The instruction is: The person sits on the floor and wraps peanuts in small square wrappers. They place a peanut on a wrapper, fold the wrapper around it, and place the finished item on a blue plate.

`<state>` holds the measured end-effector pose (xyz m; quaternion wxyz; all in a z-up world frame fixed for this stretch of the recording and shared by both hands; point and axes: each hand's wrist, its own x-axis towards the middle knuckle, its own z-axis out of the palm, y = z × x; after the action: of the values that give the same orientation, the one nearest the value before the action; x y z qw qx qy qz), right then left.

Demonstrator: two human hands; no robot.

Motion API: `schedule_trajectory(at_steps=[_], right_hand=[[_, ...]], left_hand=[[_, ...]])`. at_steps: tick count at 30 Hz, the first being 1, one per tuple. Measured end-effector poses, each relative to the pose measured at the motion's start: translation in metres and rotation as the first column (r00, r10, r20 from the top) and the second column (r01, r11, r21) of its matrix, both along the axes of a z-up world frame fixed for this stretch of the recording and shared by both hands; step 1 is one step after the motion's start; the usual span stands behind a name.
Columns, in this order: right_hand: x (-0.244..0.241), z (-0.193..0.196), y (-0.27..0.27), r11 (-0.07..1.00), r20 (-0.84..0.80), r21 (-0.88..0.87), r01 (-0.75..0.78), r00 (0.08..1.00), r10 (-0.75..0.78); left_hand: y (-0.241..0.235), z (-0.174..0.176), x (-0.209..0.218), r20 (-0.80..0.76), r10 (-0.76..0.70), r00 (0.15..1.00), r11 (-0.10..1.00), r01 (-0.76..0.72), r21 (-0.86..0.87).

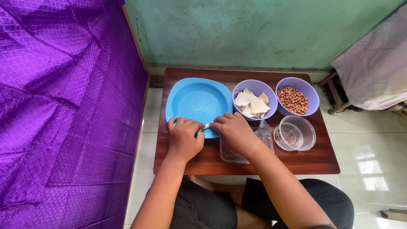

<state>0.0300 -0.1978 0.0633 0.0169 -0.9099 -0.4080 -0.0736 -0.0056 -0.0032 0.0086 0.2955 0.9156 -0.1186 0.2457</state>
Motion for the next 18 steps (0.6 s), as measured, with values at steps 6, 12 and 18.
schedule_trajectory(at_steps=[6,12,18], right_hand=[[-0.003,0.002,0.0,1.0,0.004,-0.002,0.011,1.0,-0.011],[-0.009,0.013,0.001,0.999,0.011,0.03,0.019,1.0,-0.02],[-0.01,0.001,-0.007,0.992,0.09,0.122,-0.014,0.996,0.003]], left_hand=[[0.003,-0.005,0.002,0.018,0.002,1.0,1.0,-0.002,-0.014],[0.004,0.0,0.001,0.024,0.0,1.0,1.0,0.001,-0.021],[0.002,-0.005,0.002,0.123,-0.005,0.992,0.999,0.01,-0.041]])
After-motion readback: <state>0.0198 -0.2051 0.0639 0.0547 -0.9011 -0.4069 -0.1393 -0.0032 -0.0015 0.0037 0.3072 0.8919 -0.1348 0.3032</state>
